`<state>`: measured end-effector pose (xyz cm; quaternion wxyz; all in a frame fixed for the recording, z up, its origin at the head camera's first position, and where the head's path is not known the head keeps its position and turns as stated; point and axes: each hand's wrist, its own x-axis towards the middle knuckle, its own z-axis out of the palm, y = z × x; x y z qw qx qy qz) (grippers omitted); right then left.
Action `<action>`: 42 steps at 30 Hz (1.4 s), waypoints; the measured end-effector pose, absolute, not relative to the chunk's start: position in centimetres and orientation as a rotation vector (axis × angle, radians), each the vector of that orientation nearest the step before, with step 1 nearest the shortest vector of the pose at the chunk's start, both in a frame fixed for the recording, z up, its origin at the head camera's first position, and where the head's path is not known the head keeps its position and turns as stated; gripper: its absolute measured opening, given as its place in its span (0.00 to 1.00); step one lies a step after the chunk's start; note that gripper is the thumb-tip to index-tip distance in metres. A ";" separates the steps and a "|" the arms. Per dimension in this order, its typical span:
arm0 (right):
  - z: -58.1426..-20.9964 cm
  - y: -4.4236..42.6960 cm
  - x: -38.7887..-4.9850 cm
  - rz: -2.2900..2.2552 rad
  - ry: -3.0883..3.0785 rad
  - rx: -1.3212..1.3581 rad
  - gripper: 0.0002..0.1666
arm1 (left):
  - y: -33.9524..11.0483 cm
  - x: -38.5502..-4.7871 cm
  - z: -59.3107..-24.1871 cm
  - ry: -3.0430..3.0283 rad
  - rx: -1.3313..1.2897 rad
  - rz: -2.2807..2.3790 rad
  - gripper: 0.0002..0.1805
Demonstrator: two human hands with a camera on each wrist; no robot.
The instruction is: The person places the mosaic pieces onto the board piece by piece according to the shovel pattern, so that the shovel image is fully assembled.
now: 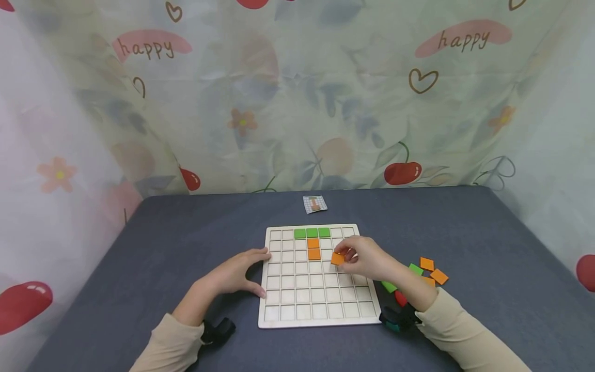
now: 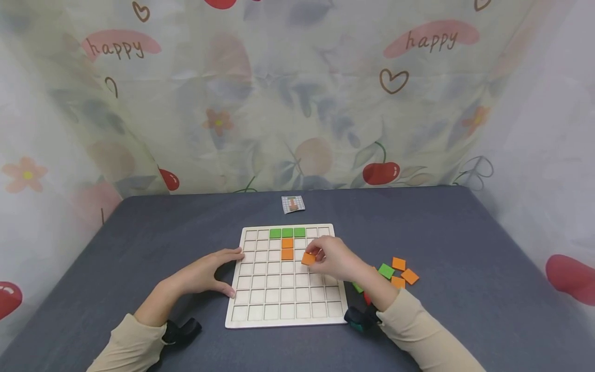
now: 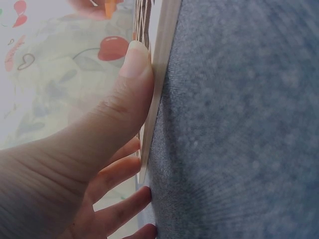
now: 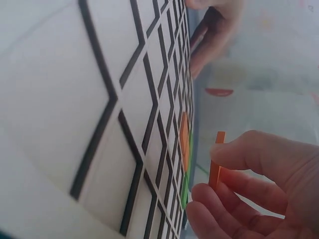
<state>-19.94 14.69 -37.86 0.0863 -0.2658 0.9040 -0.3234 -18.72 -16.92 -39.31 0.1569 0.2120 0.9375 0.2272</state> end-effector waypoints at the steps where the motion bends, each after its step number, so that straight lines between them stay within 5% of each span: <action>1: -37.9 14.5 -20.0 -0.966 2.690 -0.803 0.15 | -16.9 -18.7 -39.3 2.684 0.609 0.648 0.49; 42: -38.6 10.0 -20.7 -0.775 2.692 -0.938 0.13 | -17.0 -18.8 -39.6 2.671 0.598 0.673 0.49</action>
